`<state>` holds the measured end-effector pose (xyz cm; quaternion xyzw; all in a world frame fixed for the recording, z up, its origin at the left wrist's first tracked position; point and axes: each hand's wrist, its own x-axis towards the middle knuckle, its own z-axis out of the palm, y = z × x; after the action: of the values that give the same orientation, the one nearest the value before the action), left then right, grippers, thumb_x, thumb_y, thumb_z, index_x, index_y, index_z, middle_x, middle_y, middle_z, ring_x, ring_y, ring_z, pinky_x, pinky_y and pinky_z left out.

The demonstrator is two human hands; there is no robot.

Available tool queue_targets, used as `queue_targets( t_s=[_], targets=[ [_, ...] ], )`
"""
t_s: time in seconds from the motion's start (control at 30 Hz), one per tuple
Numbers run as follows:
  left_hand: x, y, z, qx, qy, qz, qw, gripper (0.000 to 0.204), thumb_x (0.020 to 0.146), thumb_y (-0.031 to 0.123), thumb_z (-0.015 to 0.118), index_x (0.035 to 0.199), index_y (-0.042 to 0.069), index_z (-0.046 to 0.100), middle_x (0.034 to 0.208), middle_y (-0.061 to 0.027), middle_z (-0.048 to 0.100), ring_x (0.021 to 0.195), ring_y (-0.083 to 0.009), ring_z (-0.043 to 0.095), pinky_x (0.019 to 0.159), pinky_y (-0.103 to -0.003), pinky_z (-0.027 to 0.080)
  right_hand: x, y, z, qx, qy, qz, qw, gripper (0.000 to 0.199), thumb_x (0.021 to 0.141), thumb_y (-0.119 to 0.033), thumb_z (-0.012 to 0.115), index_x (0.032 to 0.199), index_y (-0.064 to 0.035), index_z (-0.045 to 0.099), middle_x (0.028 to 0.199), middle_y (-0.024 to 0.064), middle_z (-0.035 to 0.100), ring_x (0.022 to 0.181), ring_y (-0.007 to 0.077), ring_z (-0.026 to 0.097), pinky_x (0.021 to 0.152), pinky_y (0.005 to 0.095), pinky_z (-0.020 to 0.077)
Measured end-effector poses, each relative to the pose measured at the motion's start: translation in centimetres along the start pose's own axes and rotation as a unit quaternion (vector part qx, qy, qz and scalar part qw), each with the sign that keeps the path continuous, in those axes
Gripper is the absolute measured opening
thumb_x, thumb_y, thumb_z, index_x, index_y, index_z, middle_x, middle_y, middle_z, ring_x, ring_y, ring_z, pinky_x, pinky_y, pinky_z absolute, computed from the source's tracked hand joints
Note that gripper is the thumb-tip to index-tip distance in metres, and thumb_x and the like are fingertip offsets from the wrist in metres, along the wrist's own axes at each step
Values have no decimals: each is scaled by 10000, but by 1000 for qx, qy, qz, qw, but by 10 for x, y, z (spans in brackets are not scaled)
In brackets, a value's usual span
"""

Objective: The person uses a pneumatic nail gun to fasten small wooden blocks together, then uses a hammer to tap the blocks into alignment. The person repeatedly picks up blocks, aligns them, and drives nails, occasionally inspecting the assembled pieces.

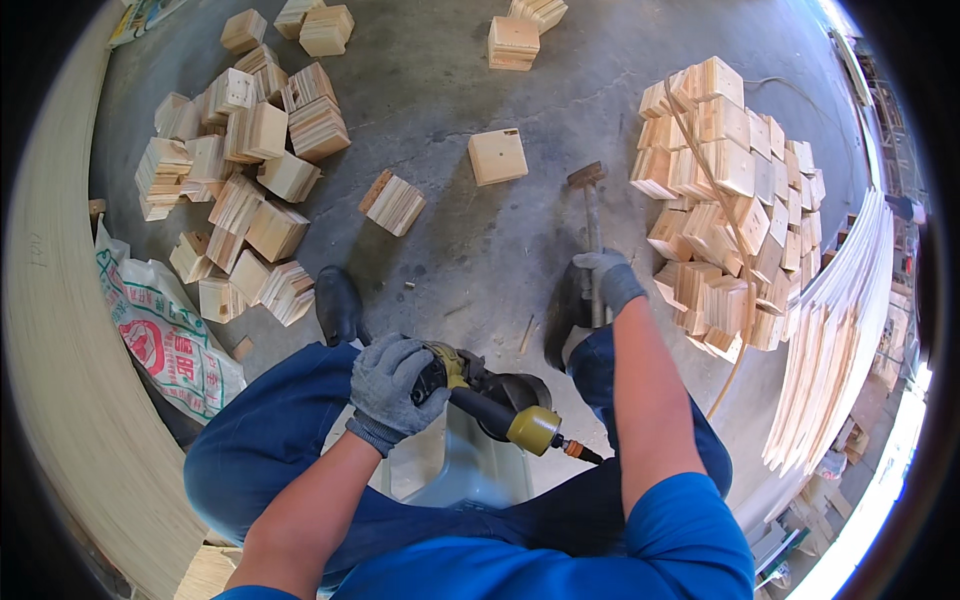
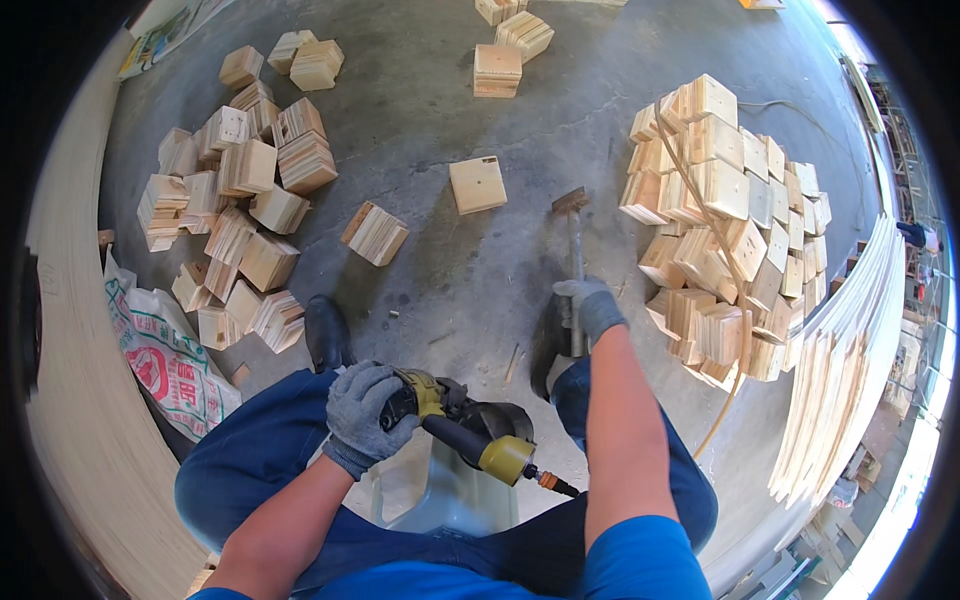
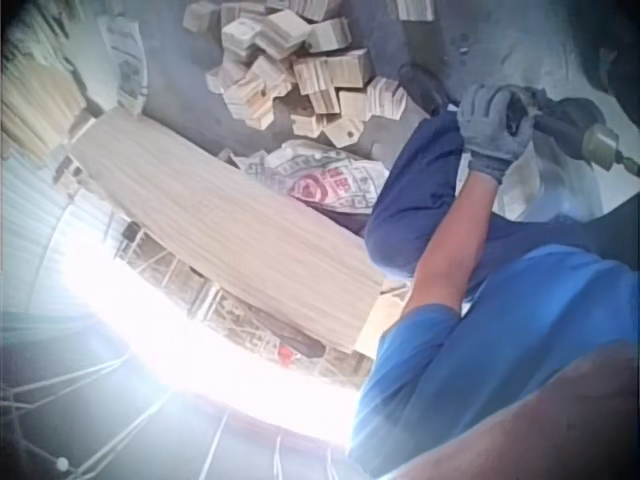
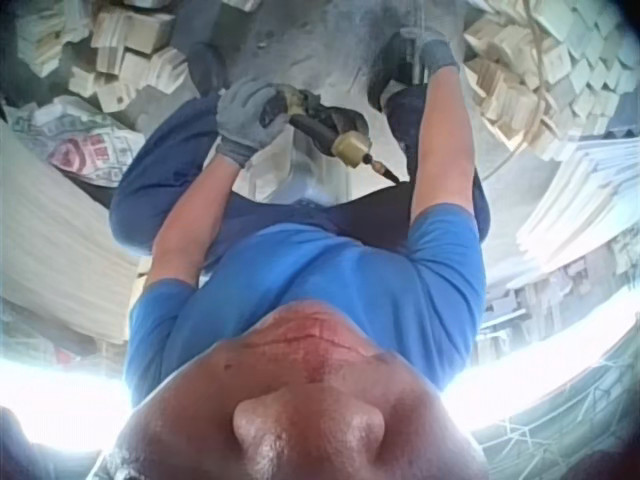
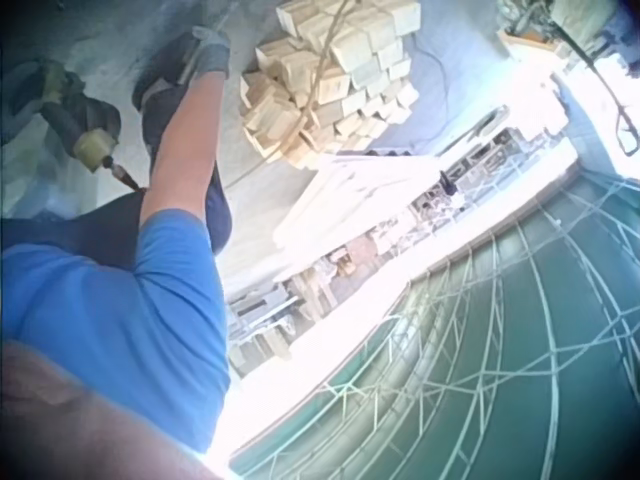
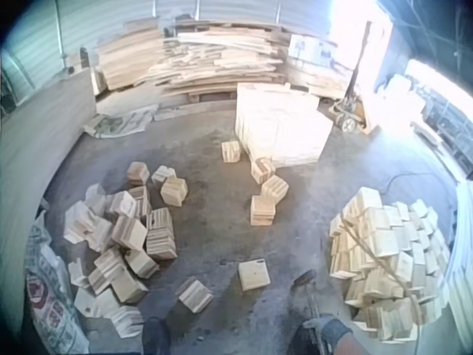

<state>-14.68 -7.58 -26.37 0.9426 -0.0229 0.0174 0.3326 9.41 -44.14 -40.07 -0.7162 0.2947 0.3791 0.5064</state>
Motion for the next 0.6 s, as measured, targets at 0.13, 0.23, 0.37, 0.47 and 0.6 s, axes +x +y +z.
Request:
queue_targets(
  t_s=[0.13,0.23,0.37,0.47,0.6],
  targets=[
    [4,-3,1,-1,-12,-1,1000,581,622,322,864,1143,143,678,1184,-83,682,1160,-369,640,1000,-505,495,37,-10,-54,-208,55,6,976,213,812,-178,762,953,-36,689,743,124,670,603,286,663,537,421,547],
    [8,-2,3,1,-12,10,1000,581,628,322,863,1149,145,676,1182,-91,684,1160,-370,642,995,-508,498,68,21,-98,-370,153,-2,916,293,804,-212,736,1014,-9,709,849,178,726,778,341,727,714,428,590],
    [7,-5,2,17,-13,1,1000,564,636,317,861,1140,144,676,1176,-100,685,1153,-375,647,988,-510,507,72,14,-76,-485,232,-59,841,554,808,-373,751,1232,-24,676,1201,260,704,1150,377,679,1010,440,524],
    [6,-7,3,14,-10,-2,1000,555,634,302,860,1132,139,676,1171,-102,687,1143,-380,651,988,-507,512,65,-20,-40,-442,237,-251,828,693,805,-460,763,1368,-80,620,1400,253,607,1295,402,589,1090,459,474],
    [9,-7,2,8,-8,-5,1000,550,631,284,861,1128,136,677,1166,-107,688,1143,-385,654,990,-503,510,51,-96,47,-484,200,-325,788,849,800,-514,771,1523,-177,481,1602,226,420,1417,412,486,1127,448,454]
  ],
)
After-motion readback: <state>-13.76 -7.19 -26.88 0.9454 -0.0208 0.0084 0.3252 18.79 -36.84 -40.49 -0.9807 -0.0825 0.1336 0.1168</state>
